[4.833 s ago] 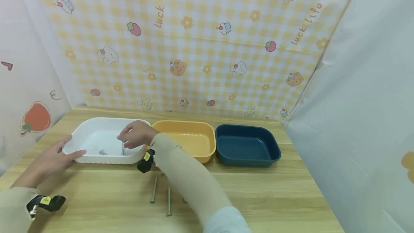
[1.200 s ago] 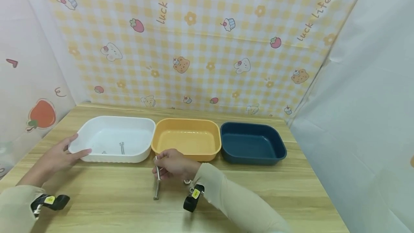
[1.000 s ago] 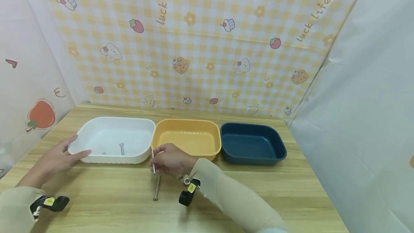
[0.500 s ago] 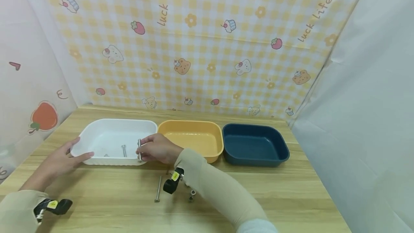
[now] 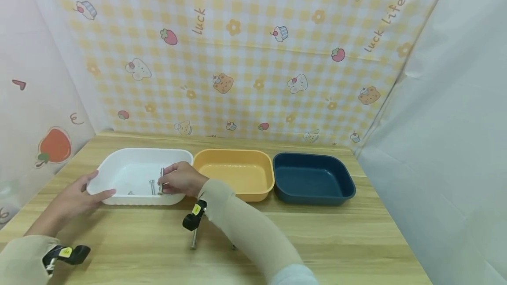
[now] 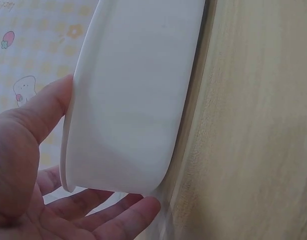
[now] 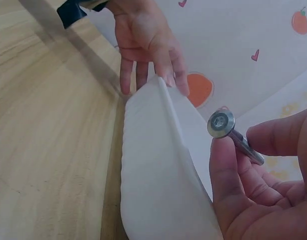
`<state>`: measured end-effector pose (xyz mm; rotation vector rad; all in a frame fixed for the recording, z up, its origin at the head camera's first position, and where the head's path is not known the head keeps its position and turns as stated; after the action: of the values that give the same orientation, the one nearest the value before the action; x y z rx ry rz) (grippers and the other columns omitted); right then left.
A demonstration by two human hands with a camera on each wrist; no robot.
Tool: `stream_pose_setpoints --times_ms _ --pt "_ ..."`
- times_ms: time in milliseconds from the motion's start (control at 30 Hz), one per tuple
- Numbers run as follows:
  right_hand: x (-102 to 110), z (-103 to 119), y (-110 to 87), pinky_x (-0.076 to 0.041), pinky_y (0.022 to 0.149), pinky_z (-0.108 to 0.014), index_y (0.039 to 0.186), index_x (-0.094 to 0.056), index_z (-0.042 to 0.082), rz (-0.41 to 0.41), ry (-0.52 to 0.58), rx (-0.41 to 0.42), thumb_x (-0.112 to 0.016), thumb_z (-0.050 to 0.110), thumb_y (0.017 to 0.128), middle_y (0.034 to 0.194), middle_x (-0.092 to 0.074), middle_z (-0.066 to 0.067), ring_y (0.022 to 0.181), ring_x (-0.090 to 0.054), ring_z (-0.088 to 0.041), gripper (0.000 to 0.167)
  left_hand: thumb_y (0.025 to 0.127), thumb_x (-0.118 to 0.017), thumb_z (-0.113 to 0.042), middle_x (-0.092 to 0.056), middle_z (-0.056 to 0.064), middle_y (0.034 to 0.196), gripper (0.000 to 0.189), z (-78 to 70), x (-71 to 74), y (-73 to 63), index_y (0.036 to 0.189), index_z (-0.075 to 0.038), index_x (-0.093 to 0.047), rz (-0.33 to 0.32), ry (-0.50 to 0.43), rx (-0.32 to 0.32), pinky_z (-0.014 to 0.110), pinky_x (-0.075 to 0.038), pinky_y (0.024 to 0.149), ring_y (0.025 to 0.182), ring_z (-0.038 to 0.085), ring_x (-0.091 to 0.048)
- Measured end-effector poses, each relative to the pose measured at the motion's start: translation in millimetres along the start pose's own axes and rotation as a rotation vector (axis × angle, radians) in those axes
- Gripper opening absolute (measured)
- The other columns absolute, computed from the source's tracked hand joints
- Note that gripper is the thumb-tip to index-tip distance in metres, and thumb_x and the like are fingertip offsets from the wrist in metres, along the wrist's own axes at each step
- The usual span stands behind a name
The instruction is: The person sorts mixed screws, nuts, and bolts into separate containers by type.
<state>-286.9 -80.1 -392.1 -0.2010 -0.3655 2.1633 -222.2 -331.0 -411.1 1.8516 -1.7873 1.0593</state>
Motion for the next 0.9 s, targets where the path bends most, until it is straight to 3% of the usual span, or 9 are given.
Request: stream_pose_setpoints --times_ms 67,133,200,267,400,633,733,900 --pt "0 1 4.8 -0.054 0.058 -0.021 0.108 -0.058 -0.001 -0.029 0.009 -0.015 -0.064 -0.003 0.089 0.088 -0.066 -0.013 0.069 -0.062 -0.017 0.019 0.081 -0.064 -0.066 -0.003 0.042 0.147 0.120 -0.6 1.0 0.8 0.150 0.005 0.004 0.007 0.000 0.001 0.072 -0.025 0.099 0.130 0.062 -0.017" --pt "0 3 9.8 -0.054 0.058 -0.021 0.104 -0.058 0.001 -0.053 0.013 -0.023 -0.064 -0.003 0.089 0.087 -0.066 -0.012 0.069 -0.062 -0.017 0.017 0.079 -0.067 -0.066 -0.007 0.044 0.145 0.124 -2.2 1.7 2.1 0.150 0.006 0.004 0.020 -0.017 -0.001 0.065 -0.037 0.096 0.122 0.056 -0.038" --pt "-1 4 14.4 -0.055 0.059 -0.022 0.103 -0.058 0.002 -0.072 -0.002 -0.025 -0.065 -0.003 0.089 0.086 -0.066 -0.013 0.068 -0.062 -0.018 0.016 0.077 -0.070 -0.066 -0.011 0.047 0.143 0.127 -3.8 1.8 3.0 0.149 0.008 0.004 0.038 -0.032 -0.005 0.054 -0.049 0.088 0.105 0.045 -0.056" --pt "-2 6 20.1 -0.056 0.059 -0.023 0.102 -0.059 0.001 -0.086 -0.031 -0.019 -0.066 -0.003 0.088 0.084 -0.066 -0.014 0.066 -0.062 -0.018 0.017 0.076 -0.072 -0.064 -0.012 0.048 0.141 0.128 -4.6 1.8 3.0 0.149 0.009 0.004 0.058 -0.052 -0.005 0.044 -0.055 0.078 0.088 0.032 -0.063" --pt "-6 5 33.3 -0.057 0.062 -0.026 0.099 -0.061 0.000 -0.116 -0.083 -0.015 -0.068 -0.004 0.086 0.082 -0.065 -0.014 0.065 -0.062 -0.018 0.015 0.076 -0.074 -0.060 -0.009 0.048 0.142 0.129 -3.4 1.5 1.6 0.149 0.009 0.006 0.077 -0.086 0.013 0.037 -0.057 0.071 0.080 0.024 -0.065" --pt "-7 5 49.7 -0.057 0.065 -0.028 0.088 -0.062 -0.003 -0.179 -0.124 -0.050 -0.068 -0.007 0.085 0.077 -0.063 -0.011 0.064 -0.060 -0.018 0.007 0.078 -0.076 -0.054 -0.006 0.047 0.143 0.125 -4.2 1.6 1.5 0.149 0.008 0.006 0.078 -0.112 0.030 0.037 -0.057 0.071 0.086 0.028 -0.063" --pt "-8 11 47.2 -0.056 0.062 -0.025 0.083 -0.063 -0.004 -0.202 -0.194 -0.086 -0.067 -0.005 0.087 0.072 -0.062 -0.009 0.060 -0.059 -0.016 0.006 0.076 -0.076 -0.056 -0.006 0.046 0.144 0.128 -3.9 1.4 1.1 0.149 0.008 0.006 0.071 -0.109 0.043 0.037 -0.057 0.072 0.094 0.035 -0.060" --pt "-7 18 51.2 -0.051 0.052 -0.020 0.069 -0.065 -0.002 -0.250 -0.440 -0.149 -0.069 0.003 0.088 0.063 -0.062 -0.007 0.048 -0.055 -0.012 0.020 0.076 -0.077 -0.055 -0.007 0.045 0.145 0.127 -3.0 -0.4 0.0 0.150 0.006 0.006 0.064 -0.113 0.057 0.037 -0.057 0.072 0.091 0.032 -0.061"
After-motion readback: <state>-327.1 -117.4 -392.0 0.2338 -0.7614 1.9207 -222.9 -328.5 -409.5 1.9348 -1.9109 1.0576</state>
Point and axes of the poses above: each hand's wrist, its own y-axis towards the middle knuckle, its own x-axis out of the back of the hand, z = x × y, the point moved 6 cm from there along y, towards the middle knuckle
